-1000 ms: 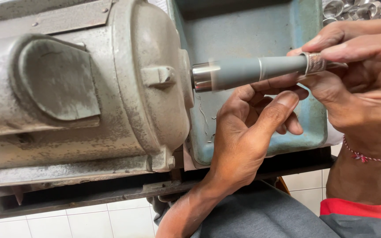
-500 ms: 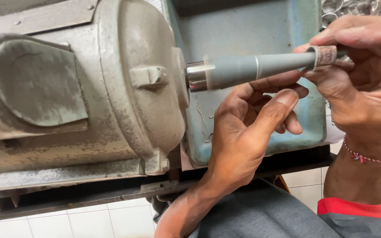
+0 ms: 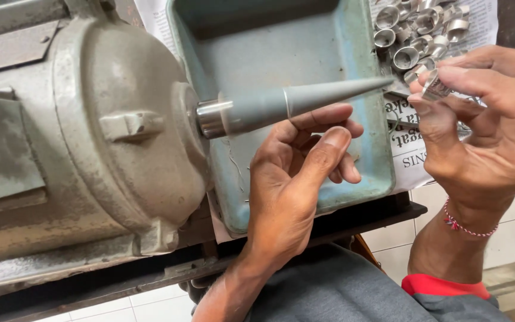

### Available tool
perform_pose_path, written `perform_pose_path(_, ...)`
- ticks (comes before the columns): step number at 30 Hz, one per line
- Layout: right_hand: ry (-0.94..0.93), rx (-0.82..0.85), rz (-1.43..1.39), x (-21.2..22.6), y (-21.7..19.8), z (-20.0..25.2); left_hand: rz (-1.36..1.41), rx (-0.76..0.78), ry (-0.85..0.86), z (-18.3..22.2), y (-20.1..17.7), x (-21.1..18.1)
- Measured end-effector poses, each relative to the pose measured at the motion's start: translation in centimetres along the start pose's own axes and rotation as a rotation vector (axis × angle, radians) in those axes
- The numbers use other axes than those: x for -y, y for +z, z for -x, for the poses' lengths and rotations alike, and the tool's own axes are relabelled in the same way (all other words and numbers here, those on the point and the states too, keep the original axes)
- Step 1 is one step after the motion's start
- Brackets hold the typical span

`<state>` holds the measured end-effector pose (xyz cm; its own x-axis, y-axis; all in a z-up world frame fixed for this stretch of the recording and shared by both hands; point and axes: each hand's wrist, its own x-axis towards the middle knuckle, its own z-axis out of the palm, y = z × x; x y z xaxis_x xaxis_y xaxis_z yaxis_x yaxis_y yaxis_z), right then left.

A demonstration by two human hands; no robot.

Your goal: Polishing the interior of metal rings using a motorized tapered spindle

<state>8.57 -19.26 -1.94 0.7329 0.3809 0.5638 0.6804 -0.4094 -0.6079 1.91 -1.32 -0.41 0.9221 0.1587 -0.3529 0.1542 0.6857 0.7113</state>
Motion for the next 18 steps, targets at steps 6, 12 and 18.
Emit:
perform_pose_path(6, -0.058, 0.076, 0.079, 0.13, -0.30, -0.21, 0.003, 0.010, 0.021, 0.03, 0.00, 0.34)
perform_pose_path(12, -0.122, 0.056, 0.183, -0.10, -0.46, -0.15, 0.011, 0.009, 0.015, -0.10, 0.07, 0.61)
perform_pose_path(18, -0.029, 0.035, 0.152, 0.33, -0.12, 0.30, 0.010, 0.020, 0.025, -0.07, 0.09, 0.66)
